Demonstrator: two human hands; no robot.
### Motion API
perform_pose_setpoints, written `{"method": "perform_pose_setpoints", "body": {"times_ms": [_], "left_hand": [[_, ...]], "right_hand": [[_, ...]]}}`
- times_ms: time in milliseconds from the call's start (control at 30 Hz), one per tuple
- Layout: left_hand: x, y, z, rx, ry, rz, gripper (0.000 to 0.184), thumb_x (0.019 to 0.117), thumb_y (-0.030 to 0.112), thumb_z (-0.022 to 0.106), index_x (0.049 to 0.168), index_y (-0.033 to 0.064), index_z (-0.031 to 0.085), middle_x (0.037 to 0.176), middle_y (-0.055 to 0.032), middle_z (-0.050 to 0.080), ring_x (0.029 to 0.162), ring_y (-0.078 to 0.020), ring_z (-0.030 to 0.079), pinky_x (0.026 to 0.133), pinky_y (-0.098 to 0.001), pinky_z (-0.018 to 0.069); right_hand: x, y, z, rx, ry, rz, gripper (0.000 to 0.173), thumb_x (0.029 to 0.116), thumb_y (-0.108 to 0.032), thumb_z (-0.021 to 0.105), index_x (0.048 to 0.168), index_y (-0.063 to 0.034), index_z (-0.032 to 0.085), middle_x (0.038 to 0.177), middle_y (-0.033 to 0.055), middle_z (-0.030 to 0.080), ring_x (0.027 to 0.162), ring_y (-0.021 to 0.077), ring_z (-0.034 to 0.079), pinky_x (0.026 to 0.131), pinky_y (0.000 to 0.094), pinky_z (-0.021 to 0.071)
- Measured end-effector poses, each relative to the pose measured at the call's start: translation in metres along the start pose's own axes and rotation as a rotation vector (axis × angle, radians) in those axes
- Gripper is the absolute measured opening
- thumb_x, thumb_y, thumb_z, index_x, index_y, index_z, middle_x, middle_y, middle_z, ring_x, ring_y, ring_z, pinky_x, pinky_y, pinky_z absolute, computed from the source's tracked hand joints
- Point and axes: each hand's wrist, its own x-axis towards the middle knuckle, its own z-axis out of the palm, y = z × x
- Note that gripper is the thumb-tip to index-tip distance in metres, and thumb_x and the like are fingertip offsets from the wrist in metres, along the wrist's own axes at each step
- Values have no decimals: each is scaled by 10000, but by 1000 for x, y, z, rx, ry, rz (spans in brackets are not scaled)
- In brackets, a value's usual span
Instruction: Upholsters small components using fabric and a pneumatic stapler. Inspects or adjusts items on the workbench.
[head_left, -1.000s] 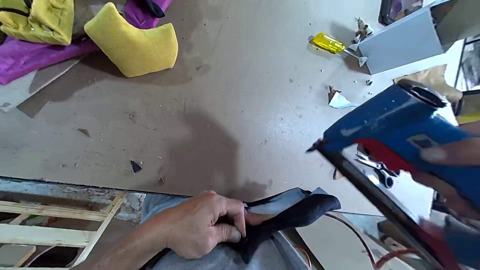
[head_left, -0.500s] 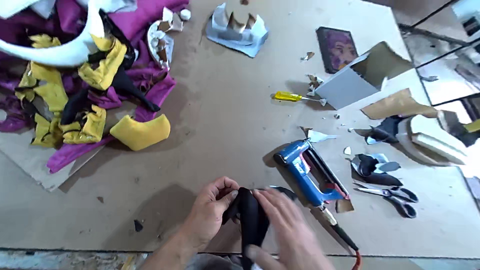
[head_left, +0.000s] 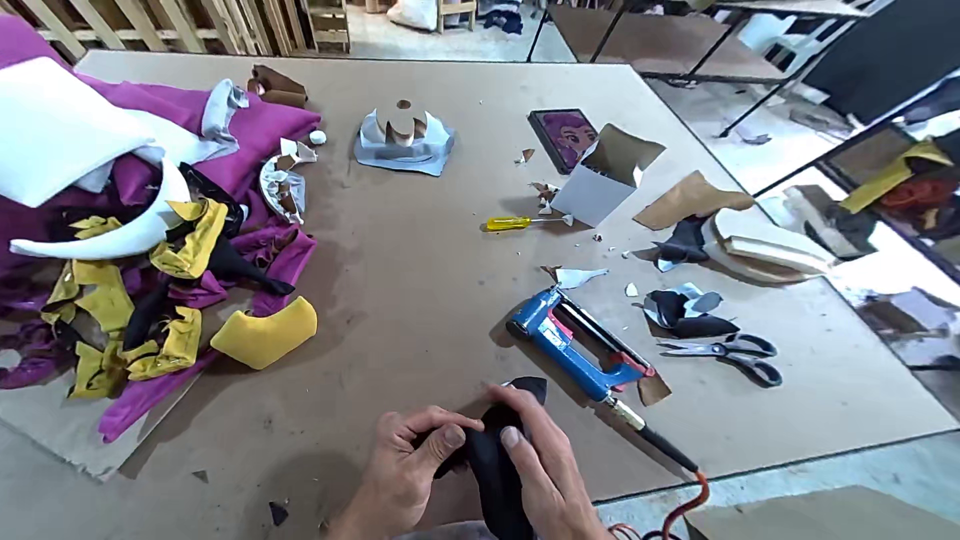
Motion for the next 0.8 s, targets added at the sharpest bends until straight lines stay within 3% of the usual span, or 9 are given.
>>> {"method": "perform_pose_setpoints", "body": {"times_ms": [67,133,267,333,467,533,667,733,800], "left_hand": [[-2,5,4,63,67,42,281,1044,265,589,1064,56,776,1001,-74,772,766,-84,719,647,-239,610],[-2,16,4,145,12,96,274,1043,294,590,1038,82,763,1026,-58,769,921,-124,743,797,-287,634],[-14,2,23,180,-350,22,285,1032,254,617,949,7,730,1088,-132,751,1174,-242,680,1069,-435,534],[-27,-19,29,294,-304,-93,271,1012,221,637,926,-13,743,1008,-106,756,1047,-162,708,974,-374,569],[-33,-29,6,696,114,-67,279,994,257,605,865,49,739,875,-23,728,790,-61,686,717,-281,601],[-18,-27,0,850,218,-64,314,1017,299,541,932,72,741,899,-12,708,763,-55,660,674,-261,583],[32,-18,4,906,43,-518,545,1014,531,450,1304,115,649,1214,-71,696,1116,-211,676,979,-474,546],[44,-11,5,970,28,-610,668,929,643,545,1341,122,612,1209,-76,696,1076,-232,684,948,-505,545],[47,-2,6,1157,-35,-613,682,867,581,665,1359,111,610,1239,-96,695,1150,-278,660,1024,-544,491]], "right_hand": [[-19,-1,-9,26,210,135,478,1069,-343,453,1329,36,585,1306,154,642,1259,216,604,1061,415,526],[-38,-5,-20,114,242,423,470,1029,-262,509,1365,66,538,1313,154,619,1224,184,613,997,367,552],[-60,-20,-4,502,65,766,418,1051,-224,369,1350,24,522,1169,47,695,1054,102,677,941,343,577],[-57,-13,9,586,101,790,477,1047,-303,392,1363,29,525,1192,77,693,1088,133,671,973,361,565],[-37,21,0,598,207,847,581,988,-355,450,1477,-42,484,1375,135,606,1181,254,639,928,462,577],[-26,29,-4,669,222,893,535,980,-255,519,1467,-38,476,1351,147,608,1110,272,668,850,459,606],[-14,19,17,417,110,816,394,930,-138,635,1304,-19,638,1126,101,721,939,173,702,783,366,595],[-21,-6,36,332,-33,700,409,913,-93,659,1311,-3,624,1124,92,732,956,161,723,845,385,621],[-29,-21,43,347,-268,593,324,921,-94,673,1224,21,664,1108,113,734,949,181,732,863,400,623]]}}
